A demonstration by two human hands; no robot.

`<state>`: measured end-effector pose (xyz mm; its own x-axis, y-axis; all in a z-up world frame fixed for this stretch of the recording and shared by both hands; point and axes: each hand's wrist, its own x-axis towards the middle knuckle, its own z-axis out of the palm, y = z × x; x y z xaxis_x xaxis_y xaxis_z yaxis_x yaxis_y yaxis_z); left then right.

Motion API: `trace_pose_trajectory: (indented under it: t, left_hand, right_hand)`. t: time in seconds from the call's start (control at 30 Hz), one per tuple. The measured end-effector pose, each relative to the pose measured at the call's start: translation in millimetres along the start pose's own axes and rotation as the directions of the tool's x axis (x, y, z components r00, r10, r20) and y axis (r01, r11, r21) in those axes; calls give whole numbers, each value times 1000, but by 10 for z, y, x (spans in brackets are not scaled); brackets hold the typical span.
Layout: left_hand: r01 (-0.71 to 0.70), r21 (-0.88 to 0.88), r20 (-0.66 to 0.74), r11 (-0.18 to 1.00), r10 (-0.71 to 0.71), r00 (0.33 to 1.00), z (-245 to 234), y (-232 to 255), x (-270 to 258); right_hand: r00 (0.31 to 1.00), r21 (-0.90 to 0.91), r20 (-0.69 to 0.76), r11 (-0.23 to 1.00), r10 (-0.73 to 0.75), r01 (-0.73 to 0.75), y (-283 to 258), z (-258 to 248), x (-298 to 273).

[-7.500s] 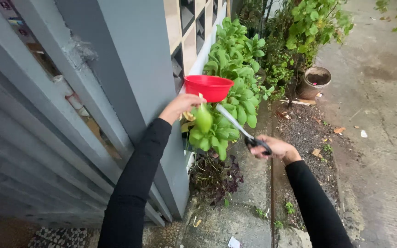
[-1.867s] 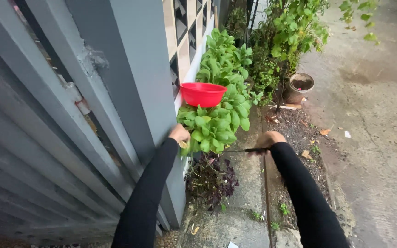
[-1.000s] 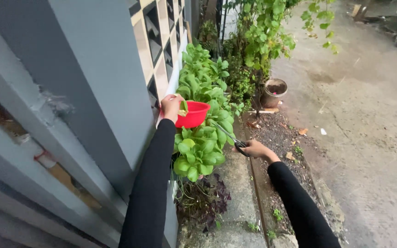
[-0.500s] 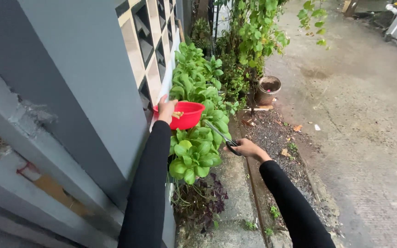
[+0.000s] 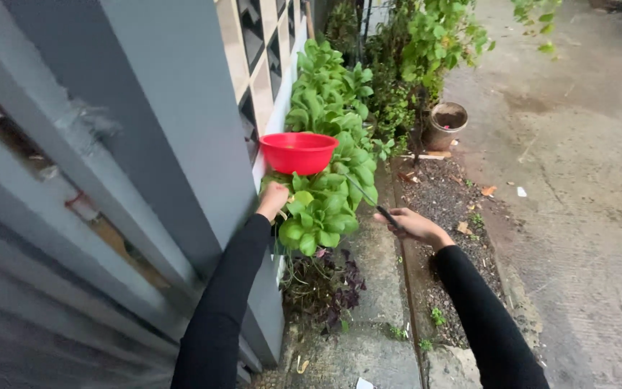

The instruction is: Harvesting leafy green vegetables using scissors and a red bowl

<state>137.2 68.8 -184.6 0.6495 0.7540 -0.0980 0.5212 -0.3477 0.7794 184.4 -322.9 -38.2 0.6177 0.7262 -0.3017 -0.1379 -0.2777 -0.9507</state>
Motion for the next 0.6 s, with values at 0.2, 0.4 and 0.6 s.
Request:
trace_pose_trajectory:
  t: [0.2, 0.4, 0.6]
  left_hand:
    - [-623, 586, 482, 518, 395, 782, -109, -486, -83]
    - [-326, 320, 490, 889, 139, 861, -372, -313, -775]
    - [-137, -36, 573, 990, 133, 809, -150, -472, -1289]
  right_hand:
    - [941, 118, 307, 976, 140, -183, 601, -287, 146]
    - [831, -74, 515, 977, 209, -200, 505, -150, -204]
    - [752, -169, 564, 939, 343, -301, 976, -281, -129]
